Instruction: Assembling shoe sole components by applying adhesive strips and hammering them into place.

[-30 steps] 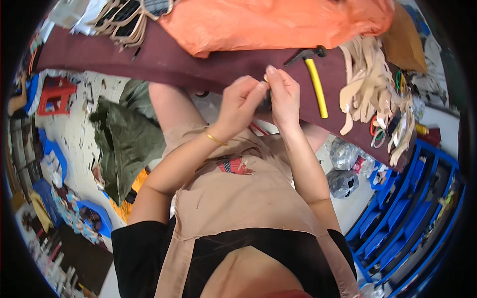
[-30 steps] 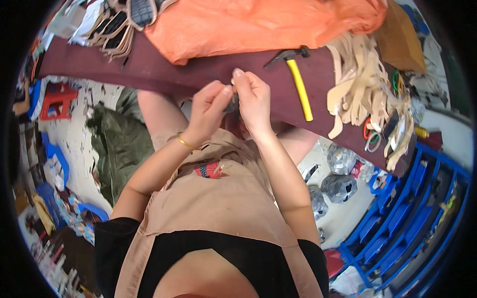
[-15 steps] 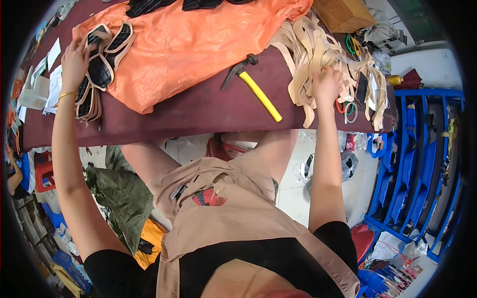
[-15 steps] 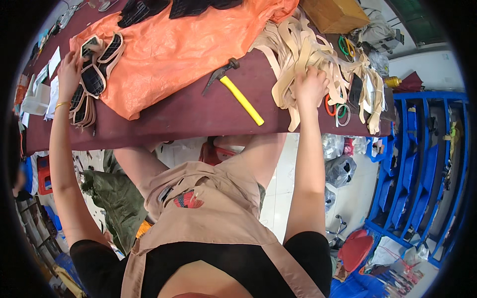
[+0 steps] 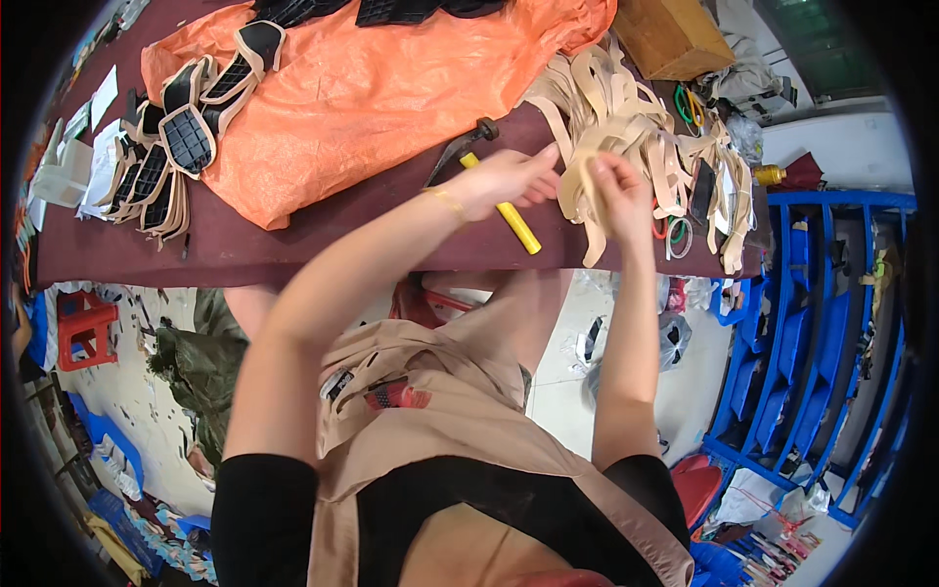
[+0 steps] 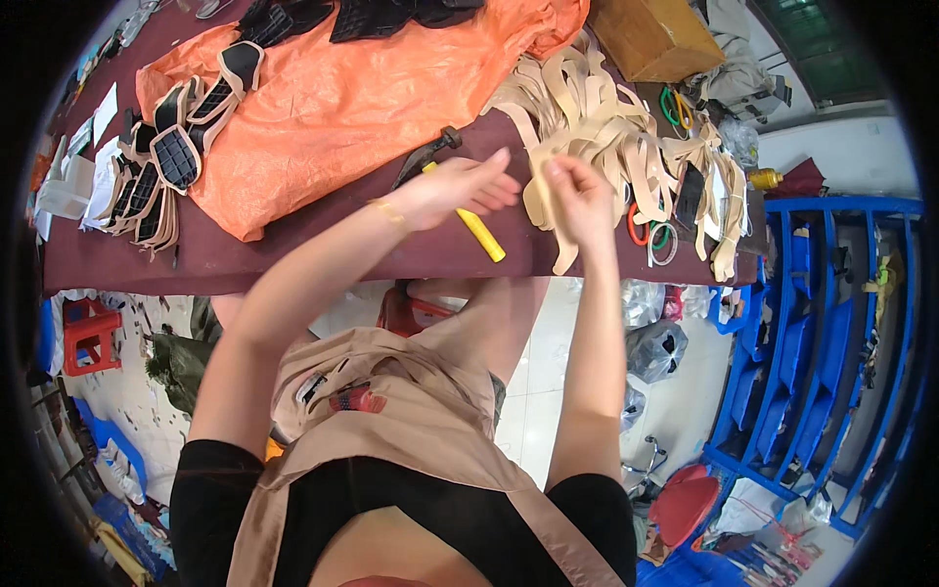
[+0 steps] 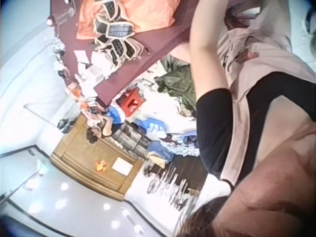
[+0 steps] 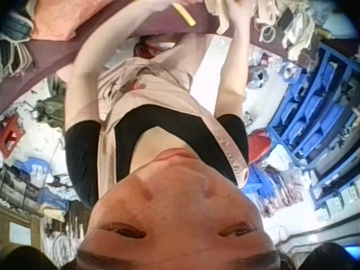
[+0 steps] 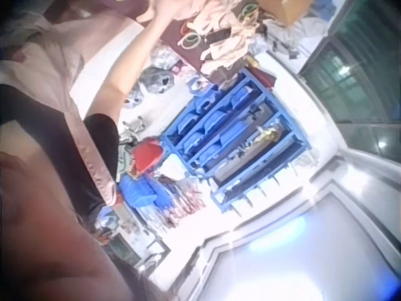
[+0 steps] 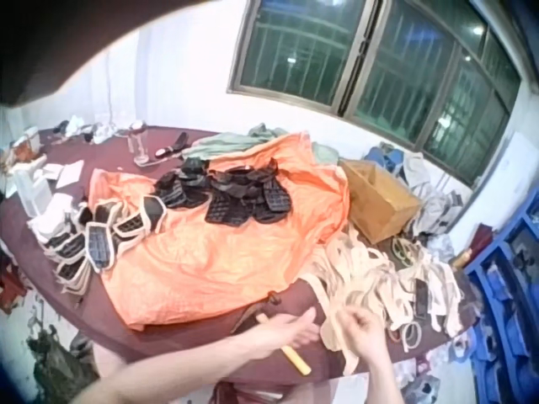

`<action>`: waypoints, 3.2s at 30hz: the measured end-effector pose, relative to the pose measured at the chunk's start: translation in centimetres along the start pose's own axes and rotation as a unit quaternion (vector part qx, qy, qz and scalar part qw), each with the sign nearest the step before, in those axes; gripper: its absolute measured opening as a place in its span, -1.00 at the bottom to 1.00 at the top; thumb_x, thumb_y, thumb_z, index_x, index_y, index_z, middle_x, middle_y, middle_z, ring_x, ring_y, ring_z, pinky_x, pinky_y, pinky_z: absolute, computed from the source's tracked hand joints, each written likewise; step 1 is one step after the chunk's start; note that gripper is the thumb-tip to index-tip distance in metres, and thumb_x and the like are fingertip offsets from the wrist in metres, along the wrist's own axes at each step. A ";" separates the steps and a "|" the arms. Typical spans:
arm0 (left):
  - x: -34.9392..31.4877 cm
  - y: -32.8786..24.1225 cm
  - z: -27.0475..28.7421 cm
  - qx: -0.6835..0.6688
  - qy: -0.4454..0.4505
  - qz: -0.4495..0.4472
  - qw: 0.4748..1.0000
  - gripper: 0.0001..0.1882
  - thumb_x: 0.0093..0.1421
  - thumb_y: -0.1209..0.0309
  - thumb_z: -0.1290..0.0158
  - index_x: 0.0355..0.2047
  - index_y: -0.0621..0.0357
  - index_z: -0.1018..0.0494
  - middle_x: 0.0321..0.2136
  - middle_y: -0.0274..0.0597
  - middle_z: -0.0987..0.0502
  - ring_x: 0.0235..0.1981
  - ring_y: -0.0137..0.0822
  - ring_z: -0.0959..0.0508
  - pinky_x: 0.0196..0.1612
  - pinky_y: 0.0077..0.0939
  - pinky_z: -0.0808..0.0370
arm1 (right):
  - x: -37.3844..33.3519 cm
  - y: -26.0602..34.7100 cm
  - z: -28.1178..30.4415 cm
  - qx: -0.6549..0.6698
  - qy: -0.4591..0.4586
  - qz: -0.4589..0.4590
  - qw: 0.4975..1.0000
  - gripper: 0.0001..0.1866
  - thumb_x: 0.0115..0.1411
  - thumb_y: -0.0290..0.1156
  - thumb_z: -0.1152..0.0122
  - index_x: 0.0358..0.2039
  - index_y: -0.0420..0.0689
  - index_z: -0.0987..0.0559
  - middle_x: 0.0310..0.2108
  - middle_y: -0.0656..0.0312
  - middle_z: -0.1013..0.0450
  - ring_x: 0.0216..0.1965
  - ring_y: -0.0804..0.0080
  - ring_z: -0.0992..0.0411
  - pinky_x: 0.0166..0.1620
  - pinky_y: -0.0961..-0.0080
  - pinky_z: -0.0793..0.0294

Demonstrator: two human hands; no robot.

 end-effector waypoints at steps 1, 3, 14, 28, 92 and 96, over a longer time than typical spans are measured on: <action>1.4 0.7 -1.2 -0.137 -0.030 0.072 0.988 -0.39 0.26 -0.07 0.19 -0.04 0.29 -0.36 -0.20 -0.08 -0.50 -0.20 -0.31 -0.50 -0.03 -0.42 -0.39 | -1.5 0.0 -1.1 0.007 0.036 -0.049 0.998 -0.76 0.18 -0.37 -0.18 -0.20 -0.23 -0.53 -0.38 0.34 -0.48 -0.37 0.70 -0.37 -0.29 0.73 -0.36; 5.3 0.7 -1.4 -0.359 0.034 -0.028 0.932 -0.51 0.29 0.13 0.14 -0.05 0.39 -0.30 -0.18 0.01 -0.47 -0.17 -0.23 -0.50 -0.05 -0.37 -0.44 | -4.3 -0.6 -2.7 -0.010 0.066 -0.057 0.996 -0.79 0.19 -0.38 -0.15 -0.21 -0.23 -0.53 -0.45 0.40 -0.44 -0.43 0.73 -0.32 -0.31 0.77 -0.33; -2.4 -4.4 -0.1 -0.024 -0.105 -0.240 0.965 -0.73 0.25 0.42 0.08 -0.07 0.27 -0.33 -0.33 -0.29 -0.49 -0.47 -0.54 -0.46 -0.46 -0.63 -0.50 | -2.8 3.2 -4.1 -0.063 -0.046 0.025 0.997 -0.77 0.12 -0.42 -0.21 -0.21 -0.19 -0.50 -0.33 0.27 -0.42 -0.30 0.54 -0.39 -0.23 0.67 -0.37; -1.8 -6.2 -2.5 -0.117 0.074 -0.107 0.984 -0.79 0.20 0.35 -0.01 -0.22 0.20 -0.40 -0.45 -0.37 -0.44 -0.48 -0.59 -0.40 -0.51 -0.72 -0.36 | -5.3 6.7 -0.3 -0.031 0.038 -0.035 0.998 -0.74 0.23 -0.42 -0.05 -0.08 -0.21 -0.47 -0.48 0.40 -0.37 -0.48 0.72 -0.26 -0.41 0.77 -0.25; -8.3 -15.3 36.2 0.723 -0.481 -0.101 0.486 -0.51 -0.06 0.09 -0.16 -0.10 -0.09 -0.41 -0.17 -0.24 -0.39 0.02 -0.13 -0.31 0.01 -0.08 -0.25 | -6.0 9.6 -7.8 0.303 0.116 0.007 0.946 -0.83 0.14 -0.49 -0.10 -0.36 -0.37 -0.41 -0.55 -0.05 -0.41 -0.77 0.45 -0.34 -0.73 0.64 -0.37; -11.7 -13.5 43.6 0.679 -0.405 0.018 0.611 -0.47 -0.05 0.20 -0.11 -0.03 0.03 -0.35 -0.20 -0.11 -0.47 -0.16 -0.19 -0.47 -0.14 -0.28 -0.42 | -4.6 8.5 -7.2 0.323 0.113 0.012 0.939 -0.78 0.15 -0.44 -0.14 -0.43 -0.37 -0.39 -0.63 -0.01 -0.37 -0.82 0.49 -0.30 -0.78 0.69 -0.30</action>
Point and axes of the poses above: each hand's wrist, its own x-axis towards the middle knuckle, its own z-axis out of the back of the hand, y = z × x, the point moved 9 cm from there along x, towards the middle knuckle
